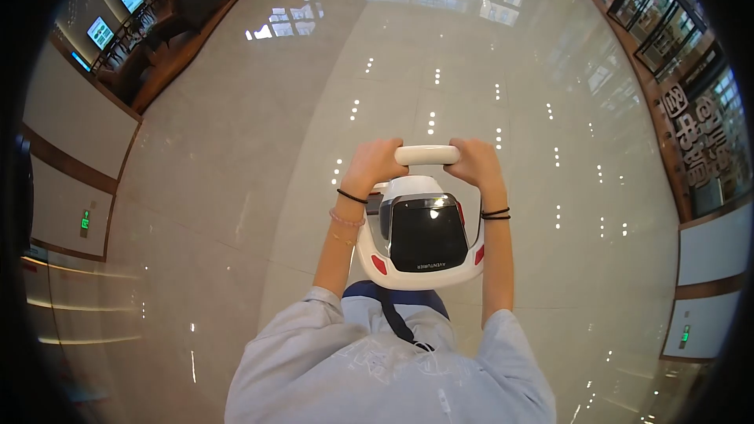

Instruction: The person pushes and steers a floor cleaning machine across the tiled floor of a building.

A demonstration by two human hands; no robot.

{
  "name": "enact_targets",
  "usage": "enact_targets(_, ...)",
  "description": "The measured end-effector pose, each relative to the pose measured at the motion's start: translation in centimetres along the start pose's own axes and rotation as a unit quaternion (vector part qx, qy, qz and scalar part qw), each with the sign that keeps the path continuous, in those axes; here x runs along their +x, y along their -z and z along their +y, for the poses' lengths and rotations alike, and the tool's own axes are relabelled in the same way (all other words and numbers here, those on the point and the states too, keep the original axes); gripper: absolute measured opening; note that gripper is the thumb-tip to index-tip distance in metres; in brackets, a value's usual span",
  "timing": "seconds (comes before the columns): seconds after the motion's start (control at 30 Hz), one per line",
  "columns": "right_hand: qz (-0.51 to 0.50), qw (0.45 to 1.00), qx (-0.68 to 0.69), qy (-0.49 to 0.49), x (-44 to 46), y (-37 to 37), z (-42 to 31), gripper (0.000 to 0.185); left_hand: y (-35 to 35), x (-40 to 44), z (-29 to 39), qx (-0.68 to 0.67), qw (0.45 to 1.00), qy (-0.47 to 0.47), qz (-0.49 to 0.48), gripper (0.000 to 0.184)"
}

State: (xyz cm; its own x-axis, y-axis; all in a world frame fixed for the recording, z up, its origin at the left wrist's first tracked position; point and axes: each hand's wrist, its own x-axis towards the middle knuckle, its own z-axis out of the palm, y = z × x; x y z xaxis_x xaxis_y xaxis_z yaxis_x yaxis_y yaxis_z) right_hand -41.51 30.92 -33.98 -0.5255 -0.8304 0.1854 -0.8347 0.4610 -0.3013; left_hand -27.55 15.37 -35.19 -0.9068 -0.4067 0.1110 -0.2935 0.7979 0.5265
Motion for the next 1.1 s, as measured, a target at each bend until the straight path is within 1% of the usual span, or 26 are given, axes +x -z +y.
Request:
enact_targets(0.13, -0.007, 1.0, 0.016, -0.002, 0.7, -0.5, 0.4, 0.016, 0.5, 0.6, -0.2, 0.014, 0.999, 0.01, -0.032, 0.023)
enact_targets(0.23, -0.004, 1.0, 0.015, 0.003, 1.5, -1.2, 0.2, 0.017, 0.6, 1.0, -1.3, -0.008, 1.0, -0.004, -0.016, 0.024)
enact_targets(0.3, -0.001, 1.0, 0.025, 0.003, 2.8, -1.2, 0.4, 0.017, 1.3, 2.4, -1.6, 0.006, 0.999, 0.011, -0.052, 0.025)
enact_targets(0.33, -0.001, 1.0, 0.029, 0.005, 3.4, -1.2, 0.5, 0.017, 1.4, 3.0, -2.1, 0.01, 0.999, 0.014, -0.052, 0.025)
enact_targets(0.4, -0.011, 1.0, 0.017, 0.002, 4.4, -1.2, 0.7, 0.018, 1.1, 4.1, -3.0, 0.022, 0.999, -0.005, -0.032, 0.028)
enact_targets(0.43, -0.017, 1.0, 0.02, 0.004, 5.4, -0.9, 0.7, 0.018, 1.5, 5.2, -3.6, 0.022, 0.999, 0.001, -0.035, 0.028)
enact_targets(0.5, 0.003, 0.999, 0.042, 0.027, 7.8, -0.5, 0.3, 0.019, 2.4, 7.3, -5.1, 0.015, 0.999, -0.012, -0.045, 0.034)
enact_targets(0.53, 0.005, 0.999, 0.044, 0.028, 9.2, -0.8, 0.4, 0.019, 3.1, 8.1, -5.6, 0.018, 0.999, -0.012, -0.045, 0.034)
enact_targets(0.6, -0.015, 0.998, 0.038, 0.038, 11.4, -2.2, 0.7, 0.023, 4.0, 9.3, -6.4, 0.064, 0.997, -0.016, -0.035, 0.032)
enact_targets(0.73, -0.027, 0.998, 0.039, 0.032, 14.4, -4.0, 0.1, 0.026, 4.7, 10.7, -8.5, 0.082, 0.996, -0.022, -0.009, 0.032)
enact_targets(0.8, -0.025, 0.998, 0.039, 0.037, 15.7, -4.8, 0.3, 0.029, 4.8, 11.8, -9.7, 0.091, 0.996, -0.008, -0.018, 0.032)
enact_targets(0.87, -0.03, 0.998, 0.032, 0.049, 16.8, -5.0, -0.1, 0.03, 5.0, 12.4, -10.4, 0.116, 0.993, -0.012, -0.004, 0.032)
enact_targets(0.93, -0.023, 0.997, 0.044, 0.052, 17.2, -5.3, -0.5, 0.03, 5.6, 12.4, -10.9, 0.141, 0.99, -0.009, 0.004, 0.032)
enact_targets(1.0, -0.042, 0.996, 0.064, 0.052, 17.5, -5.5, -0.3, 0.026, 5.4, 12.2, -10.6, 0.143, 0.989, 0.034, -0.014, 0.033)
enact_targets(1.03, -0.049, 0.995, 0.064, 0.057, 17.4, -5.4, -0.5, 0.026, 5.6, 11.9, -10.4, 0.125, 0.992, 0.021, -0.009, 0.033)
enact_targets(1.1, -0.026, 0.995, 0.062, 0.07, 17.1, -4.9, -0.6, 0.024, 5.7, 11.3, -10.0, 0.119, 0.993, 0.022, 0.001, 0.032)
